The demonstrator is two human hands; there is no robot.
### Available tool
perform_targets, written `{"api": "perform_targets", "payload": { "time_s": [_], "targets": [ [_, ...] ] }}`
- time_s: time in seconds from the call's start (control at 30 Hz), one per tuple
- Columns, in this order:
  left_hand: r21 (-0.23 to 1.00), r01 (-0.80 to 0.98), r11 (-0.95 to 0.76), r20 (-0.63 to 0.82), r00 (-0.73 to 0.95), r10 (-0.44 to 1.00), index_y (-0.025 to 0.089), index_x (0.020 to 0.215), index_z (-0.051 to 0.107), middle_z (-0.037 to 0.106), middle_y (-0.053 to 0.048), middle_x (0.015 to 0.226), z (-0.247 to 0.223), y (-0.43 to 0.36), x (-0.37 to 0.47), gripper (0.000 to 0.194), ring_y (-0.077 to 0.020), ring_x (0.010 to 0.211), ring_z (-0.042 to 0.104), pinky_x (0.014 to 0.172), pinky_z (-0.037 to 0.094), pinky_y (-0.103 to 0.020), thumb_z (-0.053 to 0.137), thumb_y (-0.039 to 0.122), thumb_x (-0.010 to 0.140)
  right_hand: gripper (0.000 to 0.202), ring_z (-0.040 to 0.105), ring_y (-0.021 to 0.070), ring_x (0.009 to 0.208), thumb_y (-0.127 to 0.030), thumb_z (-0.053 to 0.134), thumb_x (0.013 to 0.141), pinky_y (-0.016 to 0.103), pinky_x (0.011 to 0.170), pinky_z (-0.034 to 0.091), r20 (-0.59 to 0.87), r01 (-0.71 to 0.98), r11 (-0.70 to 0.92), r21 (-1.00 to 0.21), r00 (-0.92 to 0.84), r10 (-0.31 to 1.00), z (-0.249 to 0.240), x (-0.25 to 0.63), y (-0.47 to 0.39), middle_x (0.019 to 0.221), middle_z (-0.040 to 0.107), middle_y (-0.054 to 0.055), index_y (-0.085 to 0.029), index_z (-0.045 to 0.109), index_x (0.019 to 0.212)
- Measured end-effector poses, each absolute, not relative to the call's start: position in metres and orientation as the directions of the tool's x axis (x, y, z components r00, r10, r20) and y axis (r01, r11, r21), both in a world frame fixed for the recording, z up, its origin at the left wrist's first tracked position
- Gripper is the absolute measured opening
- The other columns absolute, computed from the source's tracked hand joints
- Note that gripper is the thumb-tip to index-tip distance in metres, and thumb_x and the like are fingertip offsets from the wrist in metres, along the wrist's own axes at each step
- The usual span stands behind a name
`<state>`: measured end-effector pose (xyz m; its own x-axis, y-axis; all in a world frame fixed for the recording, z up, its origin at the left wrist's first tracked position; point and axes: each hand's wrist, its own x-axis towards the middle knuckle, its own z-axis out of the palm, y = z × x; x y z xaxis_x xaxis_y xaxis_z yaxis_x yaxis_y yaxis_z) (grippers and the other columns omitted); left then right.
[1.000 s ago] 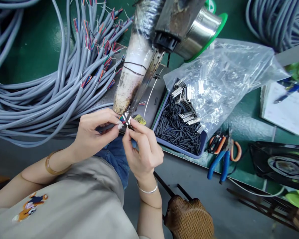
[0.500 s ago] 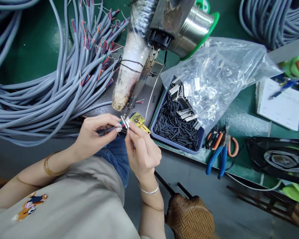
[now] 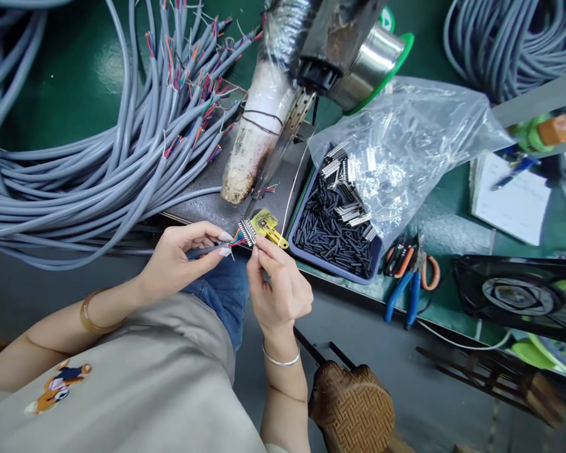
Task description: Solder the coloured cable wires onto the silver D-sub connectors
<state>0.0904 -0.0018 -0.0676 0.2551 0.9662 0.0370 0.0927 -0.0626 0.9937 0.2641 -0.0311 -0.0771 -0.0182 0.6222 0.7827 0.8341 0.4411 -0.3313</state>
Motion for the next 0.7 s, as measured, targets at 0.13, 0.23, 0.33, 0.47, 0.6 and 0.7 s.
{"api": "perform_targets", "payload": {
  "time_s": [0.13, 0.23, 0.33, 0.47, 0.6, 0.7],
  "targets": [
    [0.996, 0.073, -0.059, 0.036, 0.278, 0.96, 0.012, 0.093, 0.076, 0.076, -0.005, 0.081, -0.069, -0.004, 0.09, 0.012, -0.0113, 0.067, 0.065, 0.062, 0.052, -0.02, 0.071, 0.02, 0.086, 0.023, 0.079, 0.0157, 0.079, -0.004, 0.077, 0.081, 0.027, 0.076, 0.066, 0.769, 0.78, 0.463, -0.421, 0.035, 0.639, -0.078, 0.266, -0.033, 0.091, 0.082, 0.002, -0.019, 0.068, 0.096],
    [0.99, 0.064, -0.124, 0.099, 0.303, 0.948, 0.012, 0.093, 0.076, 0.078, -0.006, 0.084, -0.071, -0.005, 0.088, 0.01, -0.0124, 0.071, 0.067, 0.063, 0.051, -0.02, 0.07, 0.017, 0.088, 0.013, 0.077, 0.0163, 0.07, -0.008, 0.069, 0.088, 0.035, 0.077, 0.067, 0.734, 0.687, 0.491, -0.535, 0.091, 0.673, -0.067, 0.27, -0.038, 0.08, 0.079, -0.001, -0.019, 0.068, 0.093],
    [0.97, 0.072, -0.233, 0.201, 0.306, 0.931, 0.013, 0.092, 0.076, 0.077, -0.006, 0.084, -0.073, -0.007, 0.085, 0.008, -0.0135, 0.074, 0.068, 0.065, 0.051, -0.022, 0.069, 0.015, 0.09, 0.018, 0.064, 0.0137, 0.046, -0.015, 0.062, 0.093, 0.034, 0.059, 0.062, 0.689, 0.55, 0.548, -0.63, 0.071, 0.722, -0.043, 0.28, -0.05, 0.059, 0.067, -0.006, -0.022, 0.059, 0.077],
    [0.935, 0.076, -0.346, 0.31, 0.302, 0.902, 0.014, 0.093, 0.075, 0.075, -0.006, 0.082, -0.075, -0.01, 0.085, 0.01, -0.0134, 0.074, 0.066, 0.068, 0.053, -0.024, 0.065, 0.014, 0.093, 0.023, 0.059, 0.014, 0.041, -0.026, 0.065, 0.093, 0.033, 0.045, 0.052, 0.628, 0.527, 0.571, -0.63, -0.087, 0.773, -0.02, 0.294, -0.065, 0.062, 0.069, -0.004, -0.025, 0.056, 0.072],
    [0.889, 0.093, -0.448, 0.406, 0.292, 0.866, 0.014, 0.097, 0.075, 0.077, -0.008, 0.087, -0.077, -0.012, 0.087, 0.013, -0.0148, 0.082, 0.071, 0.077, 0.056, -0.026, 0.062, 0.014, 0.096, 0.013, 0.071, 0.0165, 0.057, -0.012, 0.072, 0.085, 0.028, 0.046, 0.053, 0.687, 0.669, 0.457, -0.586, 0.111, 0.718, -0.03, 0.288, -0.062, 0.075, 0.075, 0.0, -0.022, 0.063, 0.083],
    [0.859, 0.112, -0.499, 0.45, 0.3, 0.841, 0.015, 0.098, 0.075, 0.078, -0.007, 0.087, -0.077, -0.012, 0.087, 0.014, -0.0148, 0.081, 0.071, 0.077, 0.056, -0.026, 0.061, 0.014, 0.097, 0.016, 0.077, 0.0192, 0.073, -0.008, 0.073, 0.083, 0.029, 0.056, 0.059, 0.659, 0.694, 0.412, -0.59, 0.119, 0.743, -0.042, 0.281, -0.055, 0.084, 0.078, 0.001, -0.021, 0.065, 0.089]
  ]
}}
